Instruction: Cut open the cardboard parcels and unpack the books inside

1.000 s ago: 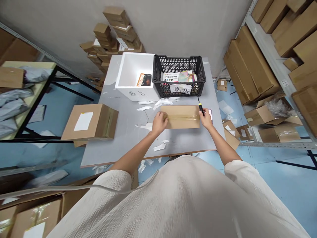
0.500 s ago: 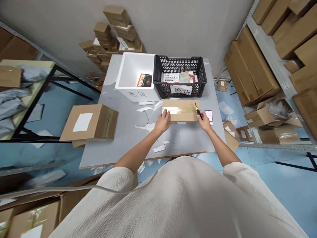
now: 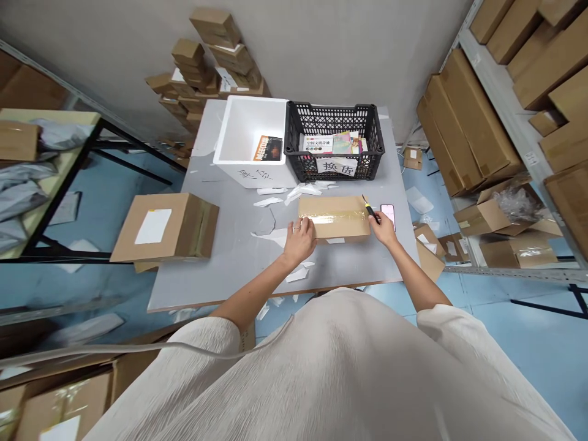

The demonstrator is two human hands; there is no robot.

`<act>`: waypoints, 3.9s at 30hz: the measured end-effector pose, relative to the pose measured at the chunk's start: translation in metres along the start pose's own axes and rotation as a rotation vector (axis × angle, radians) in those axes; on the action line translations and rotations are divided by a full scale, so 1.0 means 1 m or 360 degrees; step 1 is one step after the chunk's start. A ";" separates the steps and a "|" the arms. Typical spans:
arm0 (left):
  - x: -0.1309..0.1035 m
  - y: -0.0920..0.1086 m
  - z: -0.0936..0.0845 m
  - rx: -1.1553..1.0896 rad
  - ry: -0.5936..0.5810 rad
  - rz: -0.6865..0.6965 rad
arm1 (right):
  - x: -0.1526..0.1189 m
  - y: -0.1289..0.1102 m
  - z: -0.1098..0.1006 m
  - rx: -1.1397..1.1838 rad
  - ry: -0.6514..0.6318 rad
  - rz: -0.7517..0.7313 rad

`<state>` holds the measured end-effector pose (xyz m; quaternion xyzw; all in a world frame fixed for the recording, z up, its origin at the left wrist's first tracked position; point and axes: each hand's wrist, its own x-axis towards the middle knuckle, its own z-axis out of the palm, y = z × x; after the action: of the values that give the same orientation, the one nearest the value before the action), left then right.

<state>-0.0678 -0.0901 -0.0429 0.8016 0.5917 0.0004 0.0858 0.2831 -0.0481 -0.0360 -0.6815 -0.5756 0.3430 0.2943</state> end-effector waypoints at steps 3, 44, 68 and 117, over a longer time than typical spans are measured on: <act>-0.001 0.005 0.001 -0.0062 -0.0014 0.0042 | 0.008 -0.022 -0.006 -0.0174 -0.0003 -0.0125; -0.004 0.006 0.015 -0.0292 0.0209 0.0104 | 0.046 -0.159 0.082 -0.1026 -0.1056 -0.0839; -0.001 0.005 0.017 -0.0314 0.0174 0.0091 | 0.057 -0.163 0.080 -0.1098 -0.1101 -0.0865; -0.002 0.014 -0.019 -0.0130 -0.0146 -0.0153 | 0.052 -0.061 -0.112 -0.1363 -0.0943 -0.0243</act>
<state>-0.0568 -0.0930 -0.0220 0.7672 0.6245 -0.0164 0.1455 0.3432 0.0122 0.0726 -0.5706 -0.7708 0.2326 -0.1619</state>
